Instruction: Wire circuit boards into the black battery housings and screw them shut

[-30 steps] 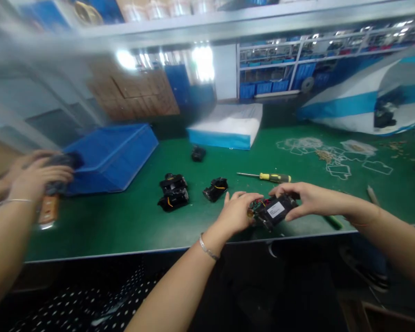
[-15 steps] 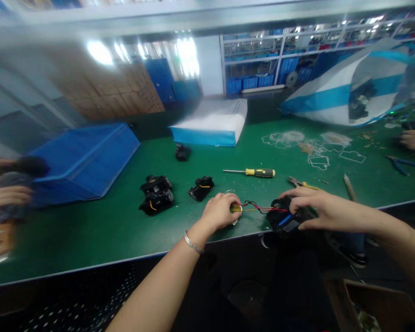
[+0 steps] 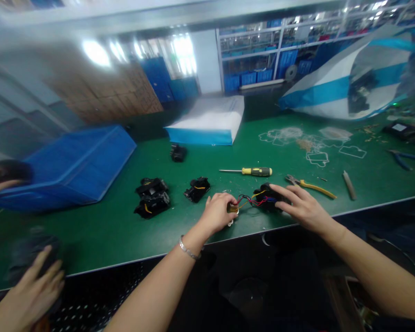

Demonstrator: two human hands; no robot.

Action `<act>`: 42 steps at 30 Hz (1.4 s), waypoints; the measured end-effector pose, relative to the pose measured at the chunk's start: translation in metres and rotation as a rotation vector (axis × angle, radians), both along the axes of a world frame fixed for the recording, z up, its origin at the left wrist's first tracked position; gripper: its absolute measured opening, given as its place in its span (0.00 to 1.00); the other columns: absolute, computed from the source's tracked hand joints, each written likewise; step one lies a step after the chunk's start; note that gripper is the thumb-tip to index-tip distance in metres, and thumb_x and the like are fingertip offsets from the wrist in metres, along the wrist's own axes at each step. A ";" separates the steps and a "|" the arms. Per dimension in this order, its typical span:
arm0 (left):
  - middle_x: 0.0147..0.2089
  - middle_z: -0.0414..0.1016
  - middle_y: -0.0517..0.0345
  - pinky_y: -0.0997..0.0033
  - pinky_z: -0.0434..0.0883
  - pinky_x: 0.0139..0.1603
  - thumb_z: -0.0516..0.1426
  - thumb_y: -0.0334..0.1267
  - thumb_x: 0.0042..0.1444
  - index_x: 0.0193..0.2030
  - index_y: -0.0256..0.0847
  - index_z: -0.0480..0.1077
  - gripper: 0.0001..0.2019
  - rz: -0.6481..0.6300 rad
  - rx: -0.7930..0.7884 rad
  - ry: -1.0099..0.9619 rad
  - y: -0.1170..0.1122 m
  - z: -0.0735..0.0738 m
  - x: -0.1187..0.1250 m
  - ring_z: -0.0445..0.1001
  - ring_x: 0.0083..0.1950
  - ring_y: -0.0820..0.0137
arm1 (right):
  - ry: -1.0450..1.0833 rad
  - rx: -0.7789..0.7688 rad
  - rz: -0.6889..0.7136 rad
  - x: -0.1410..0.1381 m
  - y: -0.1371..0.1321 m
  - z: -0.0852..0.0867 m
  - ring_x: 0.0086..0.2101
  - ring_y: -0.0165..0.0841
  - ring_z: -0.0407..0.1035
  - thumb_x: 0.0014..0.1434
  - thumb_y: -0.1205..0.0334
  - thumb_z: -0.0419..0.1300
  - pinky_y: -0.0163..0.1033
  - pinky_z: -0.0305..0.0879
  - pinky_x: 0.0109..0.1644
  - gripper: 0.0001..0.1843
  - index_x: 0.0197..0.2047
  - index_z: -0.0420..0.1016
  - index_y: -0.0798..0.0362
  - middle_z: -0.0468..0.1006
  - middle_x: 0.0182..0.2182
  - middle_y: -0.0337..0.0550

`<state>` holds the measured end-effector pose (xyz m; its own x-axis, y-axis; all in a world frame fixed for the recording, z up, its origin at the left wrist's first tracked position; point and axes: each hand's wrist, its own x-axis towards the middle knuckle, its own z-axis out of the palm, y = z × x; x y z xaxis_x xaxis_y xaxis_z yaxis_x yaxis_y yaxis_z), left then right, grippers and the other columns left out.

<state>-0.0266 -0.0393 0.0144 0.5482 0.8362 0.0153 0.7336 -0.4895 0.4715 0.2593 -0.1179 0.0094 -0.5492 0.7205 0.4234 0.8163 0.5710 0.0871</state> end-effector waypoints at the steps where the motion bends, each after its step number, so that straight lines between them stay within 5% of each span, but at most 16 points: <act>1: 0.46 0.73 0.60 0.60 0.62 0.55 0.65 0.38 0.44 0.38 0.45 0.70 0.13 0.007 -0.012 -0.004 0.001 0.000 -0.001 0.66 0.51 0.63 | 0.013 0.021 -0.001 -0.001 -0.001 -0.005 0.54 0.43 0.58 0.60 0.73 0.54 0.52 0.60 0.57 0.13 0.46 0.73 0.51 0.49 0.67 0.43; 10: 0.40 0.74 0.60 0.61 0.61 0.54 0.67 0.39 0.41 0.30 0.41 0.68 0.13 0.024 -0.027 0.011 0.003 0.002 0.002 0.67 0.48 0.64 | 0.141 -0.051 -0.062 -0.020 -0.018 -0.023 0.55 0.46 0.60 0.58 0.68 0.58 0.54 0.62 0.57 0.26 0.59 0.66 0.46 0.45 0.68 0.44; 18: 0.36 0.74 0.60 0.60 0.61 0.53 0.66 0.42 0.41 0.29 0.41 0.69 0.12 0.020 0.026 0.053 0.001 0.006 0.002 0.69 0.44 0.64 | 0.179 -0.043 -0.180 -0.034 -0.017 -0.027 0.53 0.45 0.62 0.59 0.71 0.57 0.54 0.62 0.57 0.26 0.60 0.66 0.45 0.41 0.68 0.44; 24: 0.36 0.73 0.61 0.51 0.50 0.62 0.68 0.44 0.38 0.27 0.41 0.67 0.16 0.041 0.134 0.082 -0.004 0.008 0.002 0.68 0.46 0.64 | 0.178 -0.030 -0.245 -0.042 -0.016 -0.030 0.53 0.46 0.61 0.59 0.71 0.57 0.55 0.61 0.57 0.24 0.58 0.68 0.47 0.40 0.68 0.44; 34: 0.37 0.73 0.59 0.56 0.58 0.56 0.64 0.42 0.45 0.28 0.41 0.66 0.11 0.041 0.043 0.092 -0.003 0.009 -0.002 0.68 0.45 0.64 | 0.187 -0.038 -0.266 -0.049 -0.021 -0.031 0.53 0.48 0.60 0.57 0.74 0.56 0.57 0.63 0.54 0.26 0.56 0.70 0.45 0.44 0.68 0.41; 42: 0.41 0.73 0.61 0.40 0.47 0.62 0.64 0.41 0.46 0.31 0.44 0.69 0.09 0.031 0.011 0.045 -0.005 0.007 -0.006 0.66 0.50 0.62 | 0.211 -0.076 -0.192 -0.050 -0.028 -0.030 0.55 0.48 0.58 0.55 0.77 0.55 0.57 0.63 0.54 0.27 0.54 0.72 0.43 0.45 0.67 0.44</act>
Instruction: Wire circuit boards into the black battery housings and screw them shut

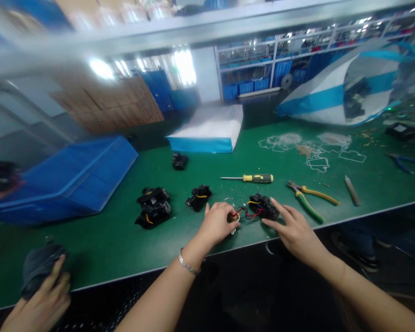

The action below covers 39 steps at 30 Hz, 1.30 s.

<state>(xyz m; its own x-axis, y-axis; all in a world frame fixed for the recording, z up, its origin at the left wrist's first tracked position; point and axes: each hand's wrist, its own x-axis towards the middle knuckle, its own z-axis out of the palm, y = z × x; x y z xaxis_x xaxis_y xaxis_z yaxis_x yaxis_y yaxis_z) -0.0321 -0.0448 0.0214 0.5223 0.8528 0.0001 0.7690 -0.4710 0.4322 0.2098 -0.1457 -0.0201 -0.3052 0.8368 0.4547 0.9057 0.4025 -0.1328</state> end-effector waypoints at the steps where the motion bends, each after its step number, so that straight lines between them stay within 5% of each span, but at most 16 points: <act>1: 0.41 0.73 0.61 0.38 0.46 0.62 0.64 0.41 0.46 0.32 0.44 0.69 0.10 -0.006 0.005 -0.008 0.000 0.000 -0.001 0.66 0.51 0.61 | 0.012 -0.002 0.009 0.000 -0.001 0.002 0.56 0.48 0.58 0.55 0.76 0.55 0.57 0.63 0.54 0.26 0.53 0.72 0.43 0.46 0.67 0.44; 5: 0.42 0.73 0.62 0.36 0.44 0.62 0.66 0.41 0.44 0.32 0.45 0.70 0.11 -0.008 -0.019 -0.022 -0.001 0.000 -0.002 0.64 0.54 0.60 | 0.070 -0.013 0.000 0.009 -0.002 0.011 0.57 0.47 0.57 0.56 0.74 0.55 0.57 0.61 0.55 0.23 0.51 0.74 0.42 0.49 0.67 0.42; 9: 0.42 0.73 0.61 0.38 0.45 0.63 0.66 0.39 0.44 0.32 0.45 0.70 0.10 -0.008 0.001 -0.028 -0.002 0.000 0.001 0.65 0.53 0.61 | 0.187 0.078 -0.176 0.029 0.004 0.015 0.58 0.47 0.56 0.57 0.69 0.56 0.57 0.57 0.58 0.13 0.44 0.75 0.47 0.55 0.64 0.44; 16: 0.41 0.74 0.61 0.44 0.51 0.61 0.63 0.37 0.47 0.31 0.44 0.70 0.06 0.007 0.013 -0.033 -0.002 0.000 0.005 0.65 0.52 0.62 | 0.224 0.056 -0.213 0.053 0.013 0.006 0.54 0.42 0.61 0.58 0.63 0.55 0.50 0.57 0.58 0.04 0.36 0.71 0.50 0.67 0.54 0.45; 19: 0.40 0.75 0.62 0.44 0.51 0.62 0.62 0.36 0.49 0.30 0.45 0.72 0.03 -0.002 0.024 -0.066 -0.003 -0.003 0.005 0.65 0.52 0.63 | 0.183 0.073 -0.361 0.064 0.019 -0.003 0.56 0.45 0.58 0.58 0.56 0.56 0.52 0.55 0.59 0.11 0.42 0.71 0.51 0.65 0.56 0.49; 24: 0.45 0.76 0.62 0.36 0.44 0.63 0.60 0.37 0.53 0.35 0.52 0.76 0.05 0.002 0.020 -0.072 -0.003 -0.009 0.005 0.62 0.58 0.60 | -0.006 -0.032 -0.741 0.082 0.028 -0.021 0.58 0.59 0.50 0.55 0.40 0.56 0.63 0.52 0.55 0.36 0.60 0.62 0.54 0.57 0.60 0.63; 31: 0.48 0.75 0.61 0.27 0.31 0.60 0.54 0.51 0.57 0.41 0.57 0.76 0.11 -0.055 0.018 -0.060 -0.007 -0.003 0.001 0.59 0.61 0.57 | -0.032 -0.072 -0.777 0.079 0.025 -0.024 0.50 0.56 0.60 0.63 0.44 0.46 0.58 0.58 0.48 0.32 0.62 0.60 0.57 0.65 0.51 0.64; 35: 0.45 0.77 0.59 0.29 0.34 0.61 0.44 0.51 0.63 0.33 0.50 0.77 0.22 0.025 0.026 -0.091 -0.008 0.003 0.004 0.61 0.59 0.60 | 0.225 -0.084 -0.690 0.082 0.018 -0.017 0.51 0.55 0.60 0.62 0.44 0.47 0.59 0.56 0.53 0.33 0.62 0.62 0.59 0.67 0.50 0.64; 39: 0.41 0.77 0.59 0.34 0.39 0.62 0.49 0.50 0.61 0.25 0.46 0.75 0.20 0.064 0.123 -0.084 -0.006 0.003 0.011 0.64 0.55 0.60 | 1.048 -0.330 -0.501 0.059 -0.006 0.003 0.46 0.46 0.68 0.61 0.43 0.48 0.52 0.64 0.52 0.29 0.58 0.66 0.53 0.73 0.48 0.54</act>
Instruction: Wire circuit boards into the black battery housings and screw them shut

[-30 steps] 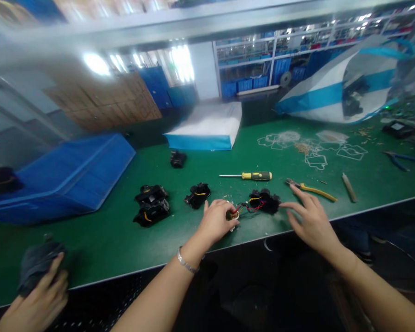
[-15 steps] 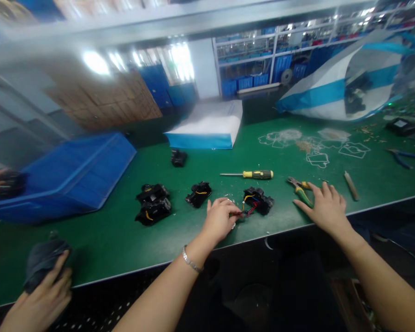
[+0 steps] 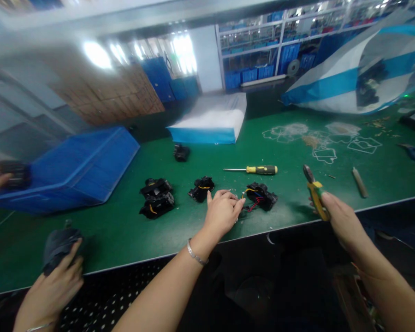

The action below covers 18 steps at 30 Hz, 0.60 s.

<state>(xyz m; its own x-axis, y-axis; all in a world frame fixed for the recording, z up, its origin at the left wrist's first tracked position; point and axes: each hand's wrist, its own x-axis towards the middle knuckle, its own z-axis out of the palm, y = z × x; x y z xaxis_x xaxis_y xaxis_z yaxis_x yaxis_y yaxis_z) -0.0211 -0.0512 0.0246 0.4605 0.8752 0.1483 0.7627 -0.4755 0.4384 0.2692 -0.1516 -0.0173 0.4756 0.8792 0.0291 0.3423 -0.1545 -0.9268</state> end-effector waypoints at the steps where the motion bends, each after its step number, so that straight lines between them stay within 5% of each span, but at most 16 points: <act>1: 0.40 0.77 0.59 0.36 0.42 0.63 0.52 0.49 0.59 0.24 0.44 0.74 0.18 0.004 0.016 0.003 0.001 0.000 0.002 0.65 0.54 0.60 | 0.251 -0.018 0.065 -0.012 -0.008 0.007 0.45 0.45 0.69 0.61 0.43 0.50 0.50 0.66 0.50 0.28 0.58 0.65 0.51 0.74 0.47 0.52; 4: 0.38 0.75 0.57 0.49 0.58 0.58 0.61 0.48 0.51 0.29 0.43 0.72 0.11 0.052 0.029 -0.035 0.004 0.001 0.008 0.68 0.47 0.62 | 0.714 -0.125 0.309 -0.052 -0.031 0.025 0.46 0.42 0.70 0.59 0.50 0.58 0.48 0.66 0.52 0.25 0.57 0.65 0.48 0.75 0.47 0.48; 7: 0.41 0.75 0.58 0.64 0.66 0.48 0.65 0.43 0.46 0.44 0.44 0.68 0.18 0.100 0.005 -0.182 0.005 0.002 0.014 0.71 0.44 0.66 | 0.885 -0.218 0.488 -0.085 -0.039 0.032 0.48 0.42 0.69 0.59 0.54 0.59 0.49 0.64 0.55 0.20 0.53 0.70 0.52 0.74 0.47 0.49; 10: 0.42 0.76 0.60 0.71 0.67 0.44 0.62 0.39 0.51 0.50 0.47 0.65 0.19 0.088 -0.048 -0.302 0.007 0.001 0.018 0.73 0.44 0.70 | 0.891 -0.248 0.547 -0.099 -0.035 0.032 0.50 0.42 0.68 0.59 0.55 0.59 0.50 0.61 0.57 0.20 0.53 0.70 0.53 0.73 0.48 0.48; 18: 0.39 0.78 0.60 0.75 0.68 0.36 0.56 0.44 0.56 0.39 0.46 0.73 0.08 0.107 -0.153 -0.289 0.010 -0.004 0.012 0.75 0.37 0.72 | 0.802 -0.275 0.632 -0.101 -0.011 0.033 0.51 0.40 0.66 0.58 0.52 0.60 0.47 0.59 0.58 0.21 0.52 0.71 0.53 0.74 0.46 0.45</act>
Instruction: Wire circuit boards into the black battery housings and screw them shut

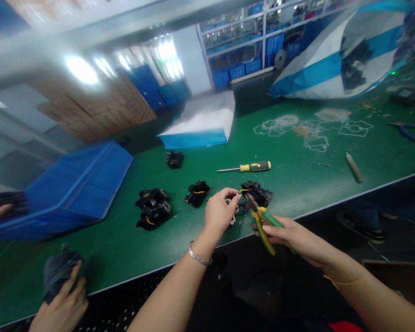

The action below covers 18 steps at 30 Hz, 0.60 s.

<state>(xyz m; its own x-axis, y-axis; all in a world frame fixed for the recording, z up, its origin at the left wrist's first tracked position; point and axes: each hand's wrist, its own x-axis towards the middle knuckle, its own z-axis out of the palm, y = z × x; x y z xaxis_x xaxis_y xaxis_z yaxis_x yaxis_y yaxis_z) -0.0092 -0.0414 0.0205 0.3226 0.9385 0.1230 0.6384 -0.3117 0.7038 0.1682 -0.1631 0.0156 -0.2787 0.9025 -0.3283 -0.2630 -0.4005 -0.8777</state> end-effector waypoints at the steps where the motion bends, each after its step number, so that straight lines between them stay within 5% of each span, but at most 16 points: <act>1: 0.38 0.78 0.61 0.75 0.68 0.36 0.55 0.43 0.57 0.39 0.46 0.73 0.08 -0.010 0.006 -0.006 0.000 0.000 -0.001 0.75 0.37 0.72 | 0.008 0.012 0.006 -0.001 0.002 0.000 0.51 0.39 0.66 0.58 0.52 0.60 0.47 0.58 0.58 0.21 0.52 0.71 0.53 0.74 0.47 0.45; 18: 0.33 0.76 0.61 0.77 0.68 0.33 0.53 0.43 0.57 0.42 0.43 0.72 0.11 -0.057 -0.050 -0.021 0.001 -0.002 -0.001 0.73 0.32 0.74 | -0.244 0.212 -0.044 -0.007 0.020 -0.003 0.34 0.31 0.62 0.58 0.52 0.57 0.36 0.59 0.42 0.14 0.37 0.71 0.55 0.71 0.33 0.38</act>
